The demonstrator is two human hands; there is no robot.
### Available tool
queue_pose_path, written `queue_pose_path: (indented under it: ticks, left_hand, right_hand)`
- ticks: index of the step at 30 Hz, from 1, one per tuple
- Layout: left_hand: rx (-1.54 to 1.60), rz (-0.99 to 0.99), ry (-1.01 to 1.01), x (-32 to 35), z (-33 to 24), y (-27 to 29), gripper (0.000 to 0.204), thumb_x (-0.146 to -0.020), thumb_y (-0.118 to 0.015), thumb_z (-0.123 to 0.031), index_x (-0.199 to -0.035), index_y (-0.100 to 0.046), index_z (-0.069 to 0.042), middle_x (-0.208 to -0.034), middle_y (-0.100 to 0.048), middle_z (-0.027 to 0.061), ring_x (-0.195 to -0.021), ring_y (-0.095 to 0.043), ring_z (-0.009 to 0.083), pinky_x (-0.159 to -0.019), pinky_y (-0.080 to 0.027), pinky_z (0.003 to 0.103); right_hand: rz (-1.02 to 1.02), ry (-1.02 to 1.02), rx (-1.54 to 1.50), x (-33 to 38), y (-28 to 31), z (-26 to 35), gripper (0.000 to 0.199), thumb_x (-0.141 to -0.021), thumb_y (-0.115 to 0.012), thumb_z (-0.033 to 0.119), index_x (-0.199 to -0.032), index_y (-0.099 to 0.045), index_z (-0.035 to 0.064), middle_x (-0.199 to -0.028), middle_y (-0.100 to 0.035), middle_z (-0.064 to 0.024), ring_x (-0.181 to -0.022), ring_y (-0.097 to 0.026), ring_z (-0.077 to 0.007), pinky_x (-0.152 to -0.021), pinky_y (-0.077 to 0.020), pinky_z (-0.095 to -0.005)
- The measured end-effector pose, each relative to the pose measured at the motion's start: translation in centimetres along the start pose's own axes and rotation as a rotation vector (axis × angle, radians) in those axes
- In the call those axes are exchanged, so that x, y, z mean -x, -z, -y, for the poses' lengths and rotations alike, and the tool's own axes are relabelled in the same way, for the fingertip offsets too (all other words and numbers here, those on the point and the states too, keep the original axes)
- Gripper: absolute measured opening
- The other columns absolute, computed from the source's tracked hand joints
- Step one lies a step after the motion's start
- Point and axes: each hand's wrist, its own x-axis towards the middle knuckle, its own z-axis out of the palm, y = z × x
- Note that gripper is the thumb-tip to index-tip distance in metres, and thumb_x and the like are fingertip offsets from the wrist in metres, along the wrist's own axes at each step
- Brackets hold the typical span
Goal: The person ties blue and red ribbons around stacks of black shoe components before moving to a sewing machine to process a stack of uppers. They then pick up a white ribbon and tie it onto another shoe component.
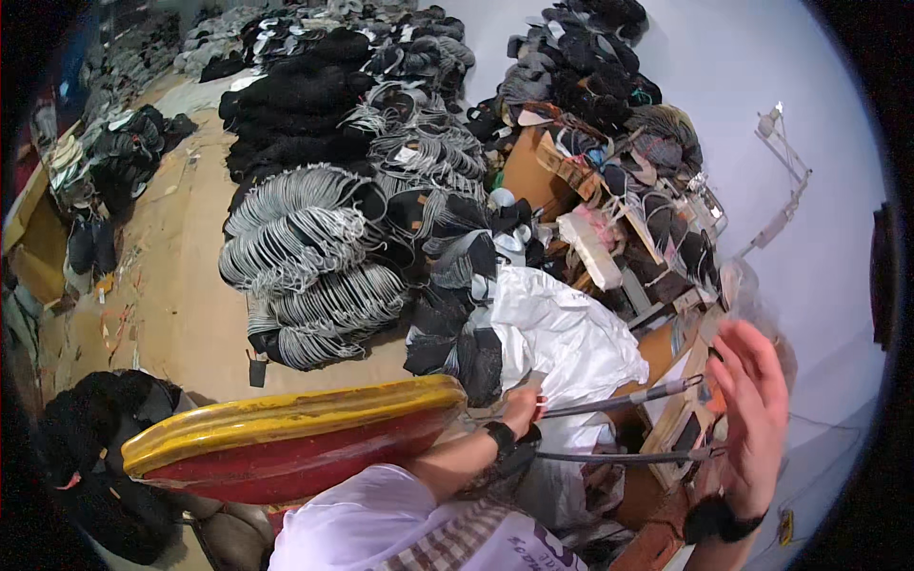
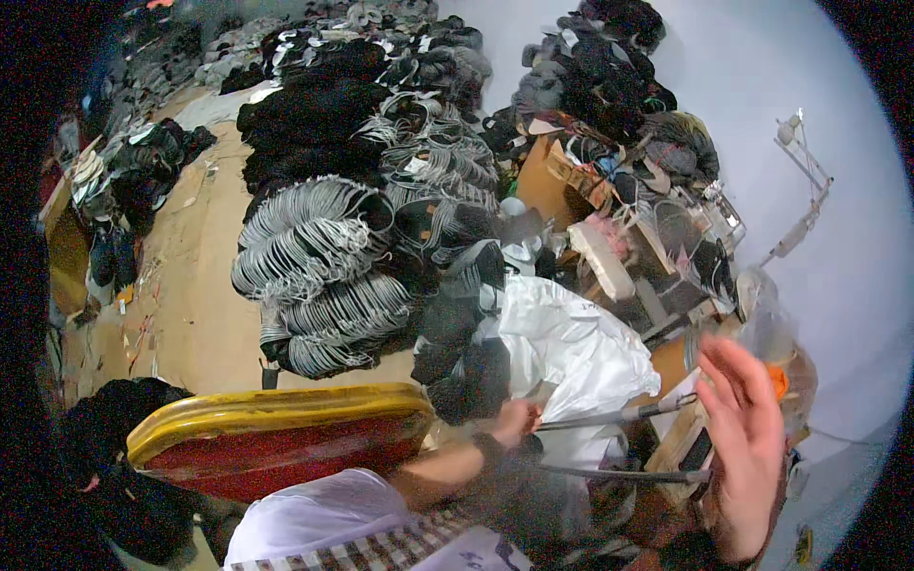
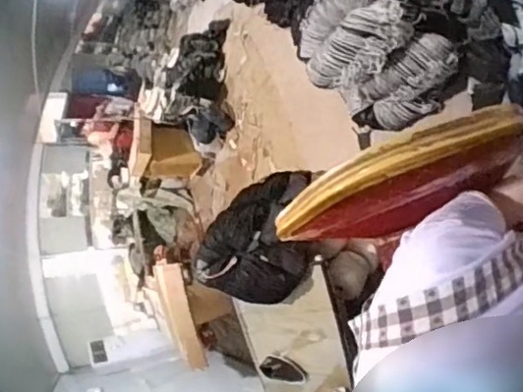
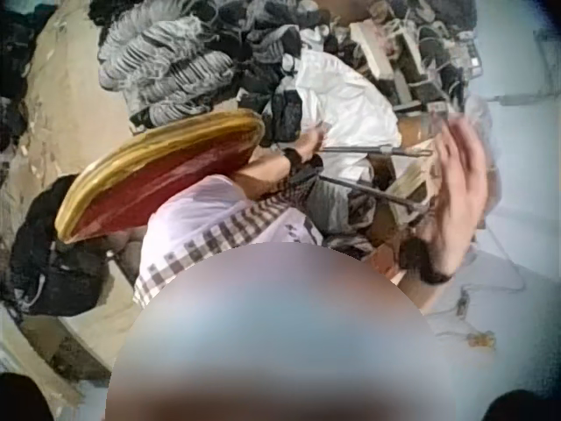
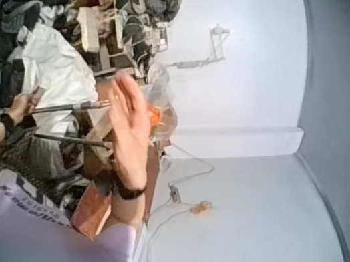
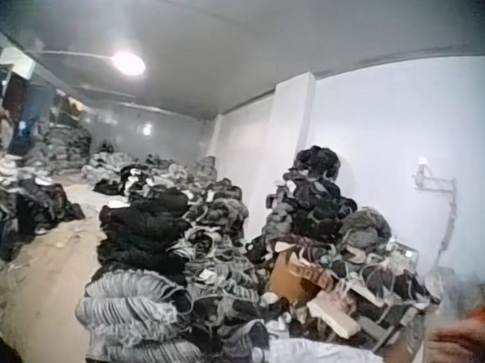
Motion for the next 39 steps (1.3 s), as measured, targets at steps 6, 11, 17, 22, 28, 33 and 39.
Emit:
queue_pose_path:
  ticks: [6,11,17,22,28,33,39]
  left_hand:
    - [-0.332,0.23,0.121,2.3,2.7,-0.8,0.015,-0.086,-0.048,-0.016,-0.079,-0.053,-0.004,-0.07,-0.056,0.0049,-0.049,-0.049,0.0116,-0.04,-0.038,0.025]
    - [-0.795,0.64,0.194,6.3,3.2,-2.5,0.02,-0.087,-0.054,-0.021,-0.085,-0.057,-0.001,-0.071,-0.056,0.0031,-0.055,-0.05,0.0101,-0.046,-0.039,0.023]
    - [-1.674,1.347,-0.212,14.0,2.4,-7.5,0.026,-0.087,-0.058,-0.027,-0.091,-0.06,-0.002,-0.077,-0.062,0.0089,-0.072,-0.059,0.0181,-0.067,-0.046,0.032]
    - [-1.796,1.399,0.14,17.3,4.8,-12.6,0.026,-0.086,-0.06,-0.024,-0.097,-0.06,-0.001,-0.082,-0.063,0.0095,-0.075,-0.059,0.0164,-0.068,-0.046,0.03]
    - [-1.781,1.667,0.363,20.5,9.0,-19.2,0.024,-0.085,-0.061,-0.019,-0.101,-0.058,-0.001,-0.086,-0.064,0.0085,-0.078,-0.059,0.0145,-0.071,-0.047,0.027]
    - [-1.831,1.607,0.312,22.9,12.6,-23.4,0.022,-0.084,-0.062,-0.016,-0.097,-0.06,0.001,-0.083,-0.065,0.0094,-0.076,-0.059,0.0128,-0.069,-0.047,0.026]
    - [-1.859,1.795,0.568,26.2,17.8,-26.1,0.018,-0.084,-0.06,-0.013,-0.096,-0.06,0.001,-0.083,-0.063,0.0063,-0.075,-0.058,0.0122,-0.069,-0.046,0.025]
  right_hand:
    - [-0.365,-0.033,-0.089,12.3,7.6,-1.4,0.061,-0.085,-0.056,0.027,-0.132,-0.032,-0.0034,-0.131,-0.041,-0.016,-0.122,-0.042,-0.0229,-0.103,-0.032,-0.0333]
    - [-0.592,0.071,-0.331,19.1,12.3,-3.8,0.052,-0.086,-0.054,0.019,-0.129,-0.036,-0.0049,-0.13,-0.043,-0.02,-0.12,-0.044,-0.028,-0.101,-0.0337,-0.0365]
    - [-0.892,0.195,-0.391,21.9,14.2,-5.3,0.045,-0.088,-0.049,0.018,-0.127,-0.04,-0.0038,-0.122,-0.052,-0.0179,-0.113,-0.051,-0.0253,-0.093,-0.0418,-0.035]
    - [-0.956,0.145,-0.53,26.2,19.0,-10.2,0.038,-0.088,-0.051,0.016,-0.121,-0.046,-0.0017,-0.118,-0.054,-0.0155,-0.107,-0.053,-0.0223,-0.088,-0.0443,-0.0329]
    - [-1.256,-0.062,-0.687,32.1,21.3,-13.6,0.029,-0.088,-0.051,0.012,-0.115,-0.05,0.0004,-0.11,-0.058,-0.0107,-0.1,-0.056,-0.0165,-0.084,-0.0459,-0.0298]
    - [-1.52,-0.121,-0.76,36.6,18.5,-13.0,0.022,-0.088,-0.052,0.011,-0.107,-0.054,0.0013,-0.1,-0.062,-0.0075,-0.09,-0.06,-0.0149,-0.082,-0.047,-0.0277]
    - [-1.909,-0.14,-0.87,43.5,13.7,-7.0,0.018,-0.088,-0.052,0.011,-0.103,-0.056,0.0014,-0.095,-0.061,-0.0069,-0.084,-0.059,-0.0138,-0.079,-0.0466,-0.0271]
